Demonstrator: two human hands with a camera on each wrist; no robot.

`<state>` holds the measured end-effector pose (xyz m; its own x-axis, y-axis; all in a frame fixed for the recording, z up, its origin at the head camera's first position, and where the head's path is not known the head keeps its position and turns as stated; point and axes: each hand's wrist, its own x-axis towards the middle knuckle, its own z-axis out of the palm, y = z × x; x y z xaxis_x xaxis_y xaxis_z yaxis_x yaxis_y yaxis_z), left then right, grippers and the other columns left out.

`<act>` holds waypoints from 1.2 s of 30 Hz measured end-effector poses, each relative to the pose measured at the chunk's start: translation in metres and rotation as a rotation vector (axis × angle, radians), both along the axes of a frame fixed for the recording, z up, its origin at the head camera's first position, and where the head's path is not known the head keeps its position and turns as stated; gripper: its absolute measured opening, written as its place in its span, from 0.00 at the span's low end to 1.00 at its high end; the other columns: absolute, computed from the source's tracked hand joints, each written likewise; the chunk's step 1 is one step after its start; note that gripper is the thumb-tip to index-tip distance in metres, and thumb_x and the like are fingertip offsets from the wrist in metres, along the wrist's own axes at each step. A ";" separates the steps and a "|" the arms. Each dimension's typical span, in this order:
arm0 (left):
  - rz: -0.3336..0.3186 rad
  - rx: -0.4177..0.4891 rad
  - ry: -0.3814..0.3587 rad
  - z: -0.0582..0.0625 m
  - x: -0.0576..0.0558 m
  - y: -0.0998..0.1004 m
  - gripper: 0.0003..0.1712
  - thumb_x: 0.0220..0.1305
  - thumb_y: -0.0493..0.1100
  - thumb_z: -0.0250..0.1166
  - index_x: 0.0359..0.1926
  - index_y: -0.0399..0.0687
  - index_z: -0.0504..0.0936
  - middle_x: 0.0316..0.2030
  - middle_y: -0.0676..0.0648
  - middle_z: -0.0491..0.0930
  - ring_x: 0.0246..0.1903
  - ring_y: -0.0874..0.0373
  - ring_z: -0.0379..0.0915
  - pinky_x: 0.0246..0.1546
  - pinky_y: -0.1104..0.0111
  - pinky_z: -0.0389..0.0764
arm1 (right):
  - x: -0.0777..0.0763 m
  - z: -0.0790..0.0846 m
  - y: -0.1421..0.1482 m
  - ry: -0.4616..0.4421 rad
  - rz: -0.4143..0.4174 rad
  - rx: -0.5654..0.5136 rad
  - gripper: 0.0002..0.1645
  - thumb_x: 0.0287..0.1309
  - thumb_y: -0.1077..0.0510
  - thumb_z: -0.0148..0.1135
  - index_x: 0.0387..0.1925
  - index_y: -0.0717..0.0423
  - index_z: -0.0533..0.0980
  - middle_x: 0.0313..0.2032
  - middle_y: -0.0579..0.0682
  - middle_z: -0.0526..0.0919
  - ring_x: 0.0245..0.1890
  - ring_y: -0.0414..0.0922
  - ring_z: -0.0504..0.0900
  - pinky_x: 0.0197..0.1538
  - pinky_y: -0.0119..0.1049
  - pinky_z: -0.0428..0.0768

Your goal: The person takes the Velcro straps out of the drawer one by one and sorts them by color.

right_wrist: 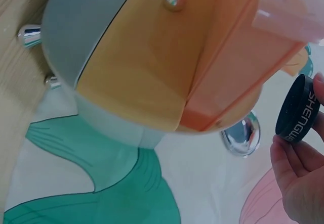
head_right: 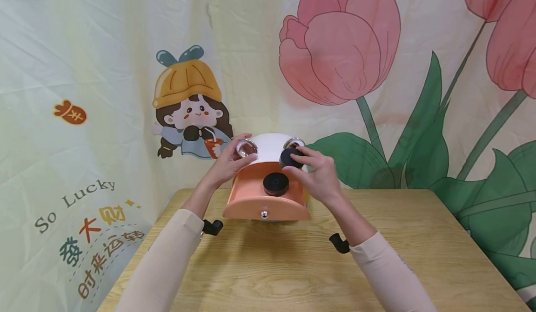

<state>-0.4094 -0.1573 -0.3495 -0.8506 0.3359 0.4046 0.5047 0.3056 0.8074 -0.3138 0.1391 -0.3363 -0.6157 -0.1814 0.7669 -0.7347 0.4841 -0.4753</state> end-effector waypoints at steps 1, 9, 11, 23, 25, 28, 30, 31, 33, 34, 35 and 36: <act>-0.002 0.000 0.002 0.000 0.000 0.000 0.41 0.69 0.52 0.71 0.77 0.64 0.63 0.53 0.43 0.79 0.49 0.48 0.78 0.47 0.61 0.83 | 0.000 -0.001 0.002 -0.001 -0.004 -0.005 0.25 0.54 0.59 0.80 0.53 0.62 0.85 0.60 0.63 0.84 0.60 0.62 0.84 0.49 0.52 0.86; -0.014 0.013 0.026 -0.001 0.000 0.000 0.42 0.68 0.54 0.72 0.77 0.60 0.63 0.49 0.44 0.79 0.43 0.48 0.78 0.43 0.63 0.82 | -0.006 -0.010 0.020 -0.002 -0.080 -0.026 0.25 0.53 0.57 0.81 0.52 0.63 0.86 0.59 0.61 0.85 0.58 0.61 0.85 0.47 0.54 0.86; -0.019 0.013 0.028 -0.001 0.000 0.000 0.41 0.69 0.53 0.71 0.77 0.59 0.63 0.48 0.44 0.79 0.42 0.49 0.78 0.41 0.64 0.82 | -0.009 -0.014 0.025 -0.006 -0.104 -0.036 0.24 0.52 0.58 0.81 0.51 0.63 0.86 0.59 0.62 0.85 0.58 0.62 0.85 0.49 0.56 0.86; -0.015 0.008 0.024 -0.001 0.001 0.000 0.41 0.70 0.52 0.71 0.78 0.59 0.62 0.49 0.44 0.79 0.41 0.50 0.78 0.42 0.63 0.82 | -0.022 -0.034 0.048 -0.111 -0.201 -0.053 0.25 0.55 0.54 0.80 0.50 0.64 0.87 0.59 0.64 0.84 0.58 0.64 0.84 0.54 0.57 0.84; -0.015 0.004 0.026 -0.001 0.000 0.000 0.42 0.69 0.52 0.71 0.78 0.57 0.61 0.49 0.44 0.79 0.41 0.50 0.78 0.41 0.64 0.82 | -0.023 -0.037 0.050 -0.142 -0.217 -0.045 0.25 0.56 0.52 0.80 0.50 0.64 0.87 0.58 0.64 0.84 0.57 0.63 0.85 0.53 0.57 0.84; -0.012 0.000 0.030 -0.001 0.000 0.000 0.42 0.70 0.53 0.70 0.78 0.56 0.61 0.49 0.44 0.79 0.41 0.49 0.77 0.41 0.64 0.81 | -0.025 -0.042 0.053 -0.173 -0.232 -0.034 0.25 0.56 0.51 0.79 0.50 0.63 0.87 0.58 0.64 0.85 0.56 0.63 0.86 0.53 0.56 0.85; -0.012 -0.001 0.032 -0.001 -0.001 0.000 0.42 0.70 0.53 0.70 0.78 0.56 0.61 0.49 0.44 0.79 0.41 0.49 0.77 0.41 0.63 0.81 | -0.027 -0.045 0.055 -0.192 -0.240 -0.026 0.26 0.56 0.51 0.79 0.51 0.63 0.87 0.59 0.64 0.84 0.55 0.63 0.86 0.53 0.57 0.85; -0.012 0.000 0.032 -0.001 -0.001 0.000 0.42 0.69 0.53 0.70 0.78 0.56 0.61 0.49 0.44 0.79 0.41 0.48 0.77 0.41 0.63 0.81 | -0.027 -0.047 0.056 -0.206 -0.243 -0.019 0.26 0.57 0.50 0.79 0.51 0.63 0.86 0.59 0.64 0.84 0.55 0.63 0.86 0.53 0.57 0.85; -0.010 -0.001 0.026 -0.001 -0.001 0.000 0.42 0.69 0.54 0.71 0.78 0.58 0.62 0.50 0.45 0.79 0.43 0.48 0.77 0.43 0.61 0.82 | -0.029 -0.052 0.058 -0.240 -0.250 -0.004 0.27 0.58 0.49 0.78 0.52 0.63 0.86 0.61 0.64 0.83 0.56 0.64 0.85 0.53 0.57 0.84; -0.010 0.000 0.024 -0.001 -0.001 0.000 0.42 0.69 0.54 0.71 0.78 0.59 0.62 0.51 0.45 0.78 0.44 0.48 0.78 0.45 0.59 0.83 | -0.031 -0.055 0.059 -0.257 -0.254 0.007 0.27 0.59 0.48 0.77 0.53 0.63 0.86 0.61 0.64 0.83 0.56 0.64 0.85 0.53 0.57 0.84; -0.010 0.000 0.020 -0.001 0.000 0.000 0.42 0.69 0.55 0.71 0.78 0.60 0.62 0.51 0.44 0.78 0.46 0.47 0.78 0.48 0.57 0.83 | -0.032 -0.057 0.060 -0.273 -0.259 0.018 0.28 0.59 0.47 0.77 0.53 0.62 0.86 0.61 0.64 0.82 0.56 0.64 0.85 0.53 0.57 0.85; -0.008 -0.001 0.017 -0.001 0.000 0.000 0.42 0.68 0.55 0.71 0.77 0.61 0.62 0.52 0.45 0.78 0.48 0.48 0.79 0.50 0.56 0.83 | -0.033 -0.060 0.062 -0.289 -0.263 0.030 0.28 0.60 0.47 0.77 0.54 0.62 0.85 0.62 0.64 0.82 0.56 0.64 0.85 0.53 0.57 0.85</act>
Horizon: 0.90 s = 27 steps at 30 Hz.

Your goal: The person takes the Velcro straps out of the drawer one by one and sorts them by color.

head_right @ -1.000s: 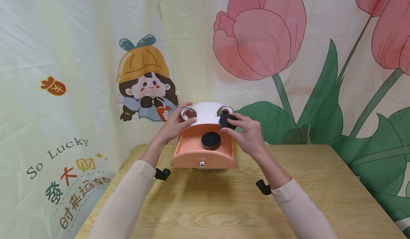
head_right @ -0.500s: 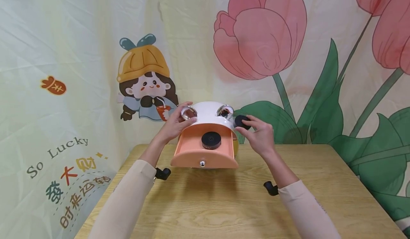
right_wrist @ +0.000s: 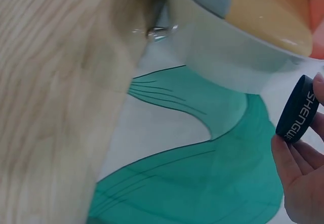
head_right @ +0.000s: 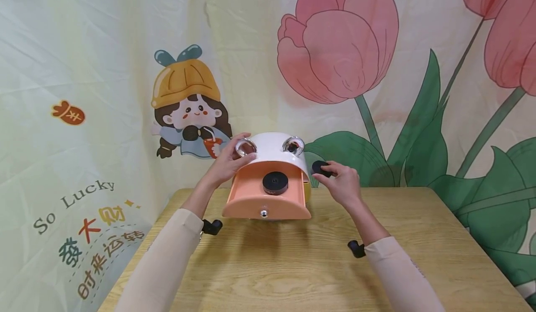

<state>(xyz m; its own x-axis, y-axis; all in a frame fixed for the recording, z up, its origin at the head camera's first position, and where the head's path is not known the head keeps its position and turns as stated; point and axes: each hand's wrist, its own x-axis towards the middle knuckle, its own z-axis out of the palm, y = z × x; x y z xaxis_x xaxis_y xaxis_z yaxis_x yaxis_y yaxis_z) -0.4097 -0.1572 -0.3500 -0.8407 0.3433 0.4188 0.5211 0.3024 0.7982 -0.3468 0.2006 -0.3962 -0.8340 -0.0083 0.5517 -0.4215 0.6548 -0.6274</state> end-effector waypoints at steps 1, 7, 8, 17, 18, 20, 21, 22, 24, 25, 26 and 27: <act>0.001 -0.001 -0.001 0.000 0.000 0.000 0.42 0.68 0.55 0.71 0.77 0.61 0.62 0.53 0.45 0.78 0.49 0.48 0.79 0.51 0.55 0.83 | -0.002 -0.003 0.001 -0.017 -0.001 0.004 0.28 0.60 0.47 0.76 0.54 0.62 0.85 0.62 0.64 0.82 0.57 0.64 0.85 0.53 0.57 0.85; 0.002 -0.006 0.015 0.000 0.000 0.000 0.42 0.70 0.54 0.70 0.78 0.58 0.61 0.50 0.45 0.79 0.44 0.48 0.78 0.46 0.60 0.82 | -0.006 -0.015 0.003 -0.067 0.003 0.028 0.26 0.60 0.49 0.76 0.53 0.63 0.86 0.62 0.66 0.82 0.56 0.65 0.85 0.51 0.56 0.85; 0.000 -0.005 0.019 0.000 0.000 0.000 0.42 0.70 0.54 0.70 0.78 0.58 0.62 0.49 0.45 0.79 0.43 0.48 0.77 0.45 0.60 0.82 | -0.006 -0.017 0.004 -0.069 0.003 0.036 0.26 0.60 0.49 0.76 0.52 0.63 0.86 0.62 0.66 0.81 0.56 0.66 0.84 0.51 0.57 0.85; 0.003 0.005 -0.007 -0.001 0.000 -0.001 0.42 0.69 0.55 0.71 0.78 0.62 0.62 0.52 0.45 0.78 0.48 0.48 0.79 0.52 0.57 0.83 | -0.012 -0.038 0.011 -0.142 -0.008 0.071 0.25 0.58 0.49 0.78 0.49 0.63 0.86 0.58 0.67 0.84 0.55 0.66 0.85 0.50 0.56 0.86; 0.002 0.004 -0.008 -0.001 0.000 -0.001 0.42 0.69 0.55 0.71 0.78 0.61 0.62 0.52 0.44 0.78 0.48 0.48 0.79 0.52 0.57 0.83 | -0.013 -0.040 0.012 -0.147 -0.008 0.082 0.25 0.58 0.48 0.78 0.49 0.63 0.86 0.56 0.66 0.85 0.54 0.65 0.85 0.49 0.56 0.86; 0.000 0.002 -0.006 -0.001 0.000 -0.001 0.42 0.69 0.55 0.71 0.78 0.61 0.61 0.52 0.44 0.78 0.47 0.48 0.79 0.52 0.56 0.83 | -0.014 -0.045 0.013 -0.154 -0.006 0.099 0.24 0.58 0.48 0.78 0.47 0.63 0.87 0.52 0.65 0.87 0.51 0.64 0.87 0.47 0.55 0.87; 0.002 0.003 -0.005 -0.001 0.001 -0.001 0.42 0.69 0.55 0.71 0.78 0.61 0.61 0.52 0.44 0.78 0.47 0.48 0.79 0.51 0.57 0.83 | -0.015 -0.048 0.014 -0.157 -0.007 0.108 0.24 0.57 0.48 0.78 0.47 0.62 0.87 0.50 0.64 0.88 0.50 0.62 0.87 0.46 0.54 0.87; 0.001 0.003 -0.002 -0.001 0.001 -0.001 0.42 0.69 0.55 0.71 0.78 0.60 0.61 0.51 0.44 0.78 0.46 0.48 0.79 0.50 0.58 0.83 | -0.015 -0.050 0.014 -0.159 -0.005 0.117 0.24 0.57 0.47 0.78 0.46 0.62 0.87 0.48 0.63 0.88 0.48 0.61 0.87 0.46 0.54 0.87; -0.001 0.003 0.007 0.000 0.000 0.000 0.42 0.69 0.54 0.70 0.78 0.59 0.61 0.51 0.45 0.79 0.45 0.48 0.78 0.48 0.59 0.83 | -0.017 -0.054 0.015 -0.170 -0.003 0.130 0.24 0.57 0.47 0.79 0.45 0.62 0.87 0.46 0.62 0.89 0.47 0.59 0.87 0.46 0.53 0.86; -0.002 0.004 0.013 0.000 0.000 0.000 0.42 0.69 0.54 0.70 0.78 0.59 0.61 0.50 0.45 0.79 0.44 0.48 0.77 0.46 0.60 0.82 | -0.018 -0.056 0.016 -0.177 0.000 0.131 0.24 0.57 0.47 0.79 0.45 0.62 0.87 0.46 0.62 0.89 0.47 0.59 0.87 0.46 0.53 0.86; -0.002 0.003 0.017 0.000 0.000 0.000 0.42 0.69 0.54 0.70 0.78 0.59 0.61 0.49 0.45 0.79 0.43 0.48 0.77 0.45 0.61 0.82 | -0.019 -0.059 0.016 -0.187 0.004 0.133 0.24 0.57 0.47 0.78 0.46 0.62 0.86 0.46 0.62 0.89 0.47 0.59 0.86 0.47 0.53 0.86; -0.004 0.001 0.021 0.000 0.000 0.000 0.42 0.69 0.54 0.70 0.78 0.59 0.61 0.49 0.45 0.79 0.42 0.48 0.76 0.44 0.61 0.81 | -0.019 -0.061 0.017 -0.199 0.005 0.134 0.24 0.57 0.48 0.78 0.46 0.62 0.86 0.46 0.62 0.89 0.47 0.59 0.86 0.47 0.53 0.86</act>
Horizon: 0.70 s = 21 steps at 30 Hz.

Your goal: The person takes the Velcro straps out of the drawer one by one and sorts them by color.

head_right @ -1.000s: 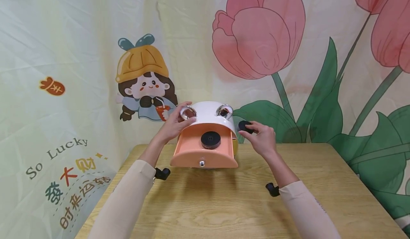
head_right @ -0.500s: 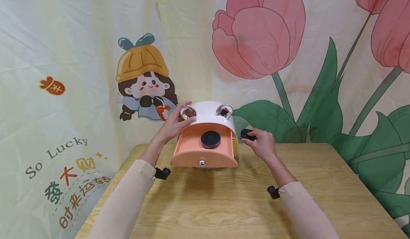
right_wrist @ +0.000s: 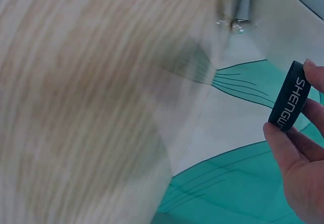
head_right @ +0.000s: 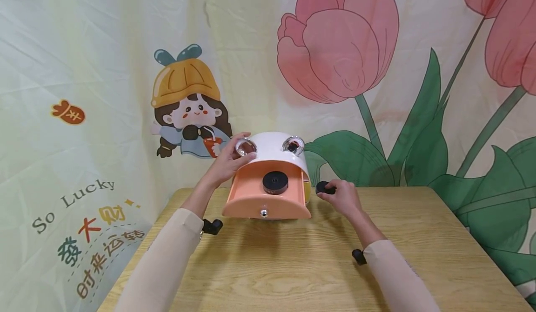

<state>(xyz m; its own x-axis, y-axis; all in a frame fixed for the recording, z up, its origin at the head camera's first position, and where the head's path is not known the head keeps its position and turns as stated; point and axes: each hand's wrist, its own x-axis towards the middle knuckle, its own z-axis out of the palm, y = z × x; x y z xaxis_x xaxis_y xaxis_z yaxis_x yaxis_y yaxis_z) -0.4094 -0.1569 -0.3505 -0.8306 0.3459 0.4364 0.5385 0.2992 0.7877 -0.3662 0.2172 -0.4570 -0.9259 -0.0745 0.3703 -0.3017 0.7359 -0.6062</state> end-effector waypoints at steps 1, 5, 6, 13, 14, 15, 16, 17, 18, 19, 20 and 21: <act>0.000 -0.002 0.004 0.000 0.000 0.000 0.42 0.70 0.54 0.70 0.78 0.59 0.62 0.48 0.45 0.79 0.41 0.48 0.76 0.42 0.61 0.81 | -0.001 -0.002 0.000 -0.012 0.001 0.001 0.23 0.58 0.48 0.78 0.46 0.62 0.86 0.46 0.62 0.89 0.47 0.59 0.86 0.48 0.54 0.86; 0.005 -0.010 0.009 0.000 0.001 0.000 0.42 0.69 0.54 0.70 0.78 0.59 0.62 0.48 0.46 0.79 0.40 0.48 0.75 0.40 0.63 0.81 | -0.002 -0.009 0.001 -0.065 -0.003 -0.002 0.22 0.57 0.50 0.78 0.45 0.62 0.86 0.46 0.62 0.89 0.48 0.59 0.84 0.51 0.56 0.84; 0.006 -0.011 0.010 0.000 0.000 0.000 0.42 0.69 0.54 0.70 0.78 0.59 0.62 0.48 0.45 0.79 0.40 0.48 0.75 0.40 0.64 0.81 | -0.003 -0.010 0.001 -0.073 -0.003 0.003 0.21 0.58 0.50 0.78 0.45 0.62 0.86 0.47 0.62 0.89 0.48 0.60 0.84 0.52 0.57 0.84; 0.005 -0.005 0.004 0.000 0.000 0.000 0.40 0.70 0.53 0.70 0.77 0.62 0.63 0.49 0.44 0.79 0.42 0.48 0.77 0.43 0.63 0.82 | -0.007 -0.017 -0.002 -0.091 -0.005 0.007 0.17 0.57 0.53 0.78 0.42 0.62 0.85 0.45 0.62 0.88 0.47 0.58 0.81 0.54 0.57 0.81; 0.004 -0.004 0.000 0.000 0.000 0.000 0.40 0.70 0.53 0.70 0.77 0.62 0.63 0.49 0.44 0.79 0.43 0.48 0.77 0.43 0.63 0.82 | -0.008 -0.018 -0.002 -0.096 -0.003 0.004 0.17 0.57 0.54 0.78 0.42 0.62 0.85 0.45 0.62 0.87 0.47 0.58 0.81 0.54 0.57 0.81; 0.005 -0.004 -0.002 0.001 0.000 0.000 0.40 0.70 0.53 0.70 0.77 0.63 0.63 0.50 0.44 0.79 0.43 0.48 0.77 0.43 0.63 0.81 | -0.008 -0.019 -0.003 -0.102 0.000 0.001 0.17 0.57 0.55 0.78 0.42 0.62 0.85 0.45 0.63 0.87 0.46 0.58 0.80 0.53 0.57 0.81; 0.006 -0.003 -0.005 0.001 0.000 0.000 0.40 0.70 0.53 0.70 0.77 0.63 0.62 0.50 0.43 0.79 0.43 0.47 0.77 0.44 0.63 0.81 | -0.009 -0.019 -0.003 -0.106 0.002 -0.002 0.16 0.57 0.55 0.78 0.41 0.63 0.85 0.45 0.63 0.86 0.46 0.58 0.80 0.53 0.57 0.81; 0.008 -0.004 -0.010 0.001 0.000 0.000 0.40 0.70 0.52 0.70 0.77 0.64 0.62 0.50 0.43 0.79 0.44 0.47 0.77 0.44 0.63 0.81 | -0.010 -0.021 -0.004 -0.112 0.000 0.001 0.16 0.57 0.55 0.78 0.41 0.63 0.85 0.45 0.63 0.86 0.46 0.57 0.80 0.53 0.57 0.81; 0.010 -0.005 -0.015 0.001 0.000 0.000 0.40 0.70 0.52 0.70 0.77 0.64 0.62 0.50 0.43 0.79 0.44 0.47 0.77 0.45 0.63 0.81 | -0.010 -0.022 -0.004 -0.113 -0.001 0.004 0.16 0.57 0.56 0.78 0.40 0.63 0.85 0.45 0.63 0.86 0.46 0.57 0.80 0.53 0.56 0.81; 0.012 -0.007 -0.019 0.001 0.001 0.000 0.40 0.70 0.51 0.70 0.78 0.64 0.62 0.51 0.43 0.79 0.45 0.47 0.76 0.45 0.63 0.81 | -0.011 -0.023 -0.004 -0.113 -0.003 0.009 0.15 0.56 0.56 0.79 0.40 0.63 0.85 0.45 0.63 0.86 0.46 0.57 0.80 0.52 0.56 0.81; 0.013 -0.008 -0.023 0.001 0.001 0.001 0.40 0.71 0.51 0.70 0.78 0.63 0.62 0.51 0.42 0.79 0.45 0.47 0.76 0.45 0.64 0.80 | -0.012 -0.024 -0.004 -0.111 -0.001 0.017 0.15 0.56 0.56 0.79 0.39 0.63 0.85 0.44 0.63 0.86 0.46 0.57 0.80 0.52 0.56 0.81; 0.014 -0.009 -0.027 0.001 0.001 0.001 0.40 0.71 0.50 0.69 0.78 0.63 0.61 0.51 0.42 0.79 0.45 0.48 0.76 0.45 0.64 0.80 | -0.013 -0.025 -0.004 -0.105 0.001 0.024 0.15 0.56 0.56 0.79 0.38 0.63 0.84 0.44 0.63 0.86 0.45 0.58 0.80 0.51 0.56 0.81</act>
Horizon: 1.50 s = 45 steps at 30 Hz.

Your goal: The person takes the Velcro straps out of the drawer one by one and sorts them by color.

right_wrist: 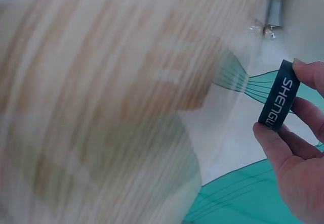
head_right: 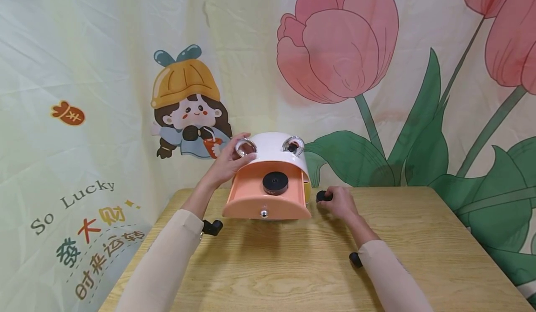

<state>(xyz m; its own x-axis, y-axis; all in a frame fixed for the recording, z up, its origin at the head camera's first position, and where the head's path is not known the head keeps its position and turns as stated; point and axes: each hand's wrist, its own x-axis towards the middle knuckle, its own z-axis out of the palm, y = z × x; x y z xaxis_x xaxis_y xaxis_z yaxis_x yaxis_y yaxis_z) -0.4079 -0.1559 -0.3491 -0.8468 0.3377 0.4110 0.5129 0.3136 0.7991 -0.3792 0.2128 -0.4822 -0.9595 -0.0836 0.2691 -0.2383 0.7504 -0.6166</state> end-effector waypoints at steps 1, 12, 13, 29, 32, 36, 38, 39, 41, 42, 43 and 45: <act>0.000 0.000 -0.004 0.001 0.001 0.000 0.40 0.71 0.49 0.69 0.78 0.62 0.61 0.51 0.42 0.79 0.45 0.47 0.76 0.44 0.64 0.80 | -0.001 -0.001 0.000 0.006 0.000 0.007 0.15 0.55 0.56 0.79 0.38 0.63 0.84 0.43 0.63 0.86 0.45 0.58 0.80 0.51 0.55 0.80; -0.030 0.014 -0.019 0.018 0.022 0.005 0.40 0.72 0.41 0.67 0.78 0.47 0.60 0.50 0.39 0.78 0.43 0.47 0.75 0.43 0.66 0.80 | -0.003 -0.010 0.002 -0.015 -0.010 0.040 0.16 0.56 0.57 0.79 0.38 0.64 0.83 0.43 0.62 0.86 0.44 0.57 0.81 0.52 0.57 0.79; -0.031 0.014 -0.017 0.018 0.022 0.005 0.39 0.72 0.41 0.67 0.78 0.48 0.60 0.50 0.39 0.78 0.43 0.47 0.75 0.43 0.66 0.80 | -0.004 -0.011 0.002 -0.020 -0.007 0.043 0.16 0.56 0.57 0.79 0.39 0.64 0.83 0.43 0.62 0.86 0.44 0.57 0.81 0.52 0.57 0.80; -0.034 0.027 -0.002 0.019 0.020 0.007 0.39 0.73 0.41 0.67 0.78 0.49 0.60 0.50 0.38 0.78 0.42 0.46 0.75 0.44 0.67 0.79 | -0.012 -0.014 0.000 -0.110 0.006 0.135 0.18 0.56 0.53 0.79 0.39 0.61 0.81 0.43 0.61 0.85 0.42 0.56 0.79 0.52 0.54 0.79; -0.032 0.022 0.006 0.020 0.020 0.008 0.39 0.73 0.41 0.67 0.78 0.48 0.60 0.50 0.38 0.78 0.42 0.46 0.75 0.43 0.67 0.79 | -0.012 -0.013 -0.001 -0.117 -0.004 0.160 0.18 0.56 0.52 0.78 0.40 0.60 0.81 0.44 0.61 0.85 0.42 0.56 0.80 0.52 0.55 0.79; -0.030 0.021 0.010 0.021 0.021 0.008 0.39 0.73 0.40 0.66 0.78 0.48 0.60 0.50 0.37 0.78 0.42 0.47 0.75 0.44 0.66 0.79 | -0.011 -0.012 -0.001 -0.120 0.002 0.169 0.19 0.57 0.52 0.78 0.41 0.60 0.80 0.45 0.62 0.85 0.43 0.57 0.80 0.53 0.56 0.79; -0.031 0.021 0.003 0.020 0.022 0.008 0.39 0.72 0.40 0.67 0.78 0.47 0.60 0.50 0.38 0.78 0.43 0.47 0.75 0.44 0.66 0.79 | -0.010 -0.012 0.000 -0.109 0.007 0.166 0.20 0.56 0.51 0.78 0.41 0.61 0.82 0.45 0.62 0.85 0.43 0.56 0.80 0.52 0.55 0.80; -0.033 0.022 -0.001 0.020 0.021 0.008 0.39 0.72 0.40 0.67 0.78 0.47 0.60 0.50 0.38 0.78 0.43 0.47 0.75 0.45 0.66 0.79 | -0.009 -0.012 0.001 -0.103 0.009 0.163 0.21 0.56 0.51 0.78 0.42 0.61 0.82 0.45 0.62 0.86 0.43 0.56 0.81 0.52 0.55 0.80; -0.031 0.022 -0.009 0.018 0.020 0.008 0.39 0.72 0.40 0.67 0.78 0.48 0.60 0.50 0.39 0.78 0.43 0.47 0.75 0.44 0.66 0.79 | -0.008 -0.011 0.003 -0.086 0.017 0.151 0.21 0.57 0.50 0.78 0.43 0.62 0.83 0.45 0.62 0.86 0.43 0.57 0.81 0.51 0.55 0.80; -0.030 0.025 -0.012 0.016 0.019 0.007 0.39 0.72 0.40 0.67 0.78 0.48 0.60 0.50 0.39 0.78 0.43 0.47 0.75 0.44 0.66 0.79 | -0.008 -0.010 0.003 -0.079 0.019 0.136 0.22 0.57 0.50 0.78 0.44 0.62 0.84 0.45 0.62 0.86 0.45 0.57 0.81 0.51 0.55 0.80; -0.026 0.026 -0.013 0.014 0.017 0.007 0.39 0.72 0.41 0.67 0.78 0.49 0.60 0.50 0.39 0.78 0.43 0.47 0.75 0.44 0.66 0.79 | -0.007 -0.008 0.004 -0.072 0.017 0.117 0.22 0.58 0.49 0.77 0.45 0.62 0.84 0.46 0.62 0.86 0.46 0.58 0.81 0.52 0.55 0.80; -0.016 0.025 -0.009 0.009 0.011 0.005 0.39 0.72 0.42 0.68 0.78 0.51 0.60 0.50 0.40 0.78 0.42 0.47 0.75 0.43 0.67 0.79 | -0.005 -0.004 0.005 -0.050 0.022 0.072 0.24 0.61 0.49 0.75 0.48 0.63 0.84 0.49 0.63 0.86 0.50 0.61 0.81 0.54 0.57 0.80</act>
<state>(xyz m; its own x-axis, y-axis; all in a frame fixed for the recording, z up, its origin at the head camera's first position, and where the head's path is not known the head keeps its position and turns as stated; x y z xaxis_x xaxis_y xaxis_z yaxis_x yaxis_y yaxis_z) -0.3967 -0.1507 -0.3398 -0.8451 0.3413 0.4115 0.5103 0.2853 0.8113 -0.3840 0.2175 -0.4864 -0.9694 -0.1217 0.2130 -0.2249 0.7880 -0.5731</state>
